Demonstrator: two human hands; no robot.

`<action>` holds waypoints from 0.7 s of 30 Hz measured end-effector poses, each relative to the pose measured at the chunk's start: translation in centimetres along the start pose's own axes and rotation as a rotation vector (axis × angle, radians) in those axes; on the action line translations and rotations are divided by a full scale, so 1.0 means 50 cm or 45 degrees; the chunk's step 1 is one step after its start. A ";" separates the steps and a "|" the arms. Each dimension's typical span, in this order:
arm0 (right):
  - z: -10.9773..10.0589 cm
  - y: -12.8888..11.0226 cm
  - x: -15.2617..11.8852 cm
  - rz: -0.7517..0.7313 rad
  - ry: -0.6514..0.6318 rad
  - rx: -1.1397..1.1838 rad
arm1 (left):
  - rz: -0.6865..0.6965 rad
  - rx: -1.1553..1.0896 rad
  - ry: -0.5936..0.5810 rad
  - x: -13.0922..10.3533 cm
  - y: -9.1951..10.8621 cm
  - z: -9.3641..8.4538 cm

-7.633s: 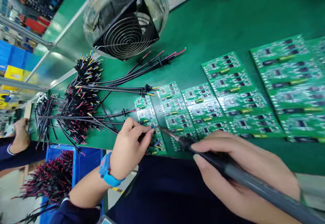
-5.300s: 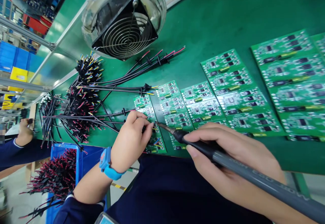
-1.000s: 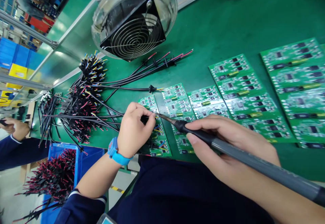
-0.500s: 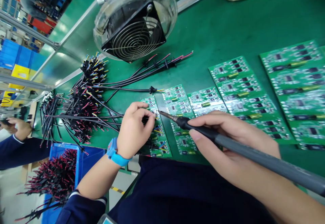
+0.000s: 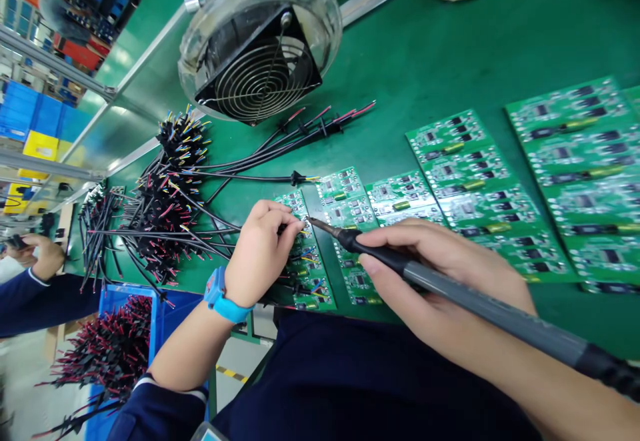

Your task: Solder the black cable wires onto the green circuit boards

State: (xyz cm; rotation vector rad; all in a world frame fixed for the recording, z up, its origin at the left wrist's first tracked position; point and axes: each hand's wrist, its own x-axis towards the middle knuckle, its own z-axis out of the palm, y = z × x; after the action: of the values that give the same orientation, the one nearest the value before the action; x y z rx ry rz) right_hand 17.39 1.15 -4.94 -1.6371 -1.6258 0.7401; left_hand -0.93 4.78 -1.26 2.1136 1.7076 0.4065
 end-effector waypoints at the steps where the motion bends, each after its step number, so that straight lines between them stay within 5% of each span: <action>1: 0.000 -0.002 0.001 -0.002 0.004 0.003 | -0.002 -0.005 -0.003 0.001 0.000 -0.001; 15: -0.001 0.009 0.009 0.006 0.035 0.037 | -0.067 0.094 -0.094 0.021 0.015 -0.015; 21: -0.012 0.016 -0.006 -0.006 0.053 0.100 | -0.178 0.233 -0.281 0.036 0.025 -0.023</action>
State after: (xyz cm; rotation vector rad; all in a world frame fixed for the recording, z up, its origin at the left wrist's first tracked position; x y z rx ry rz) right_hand 18.33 0.83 -5.28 -1.5826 -1.5513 0.7530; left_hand 0.01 6.46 0.30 2.0563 1.8040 -0.0251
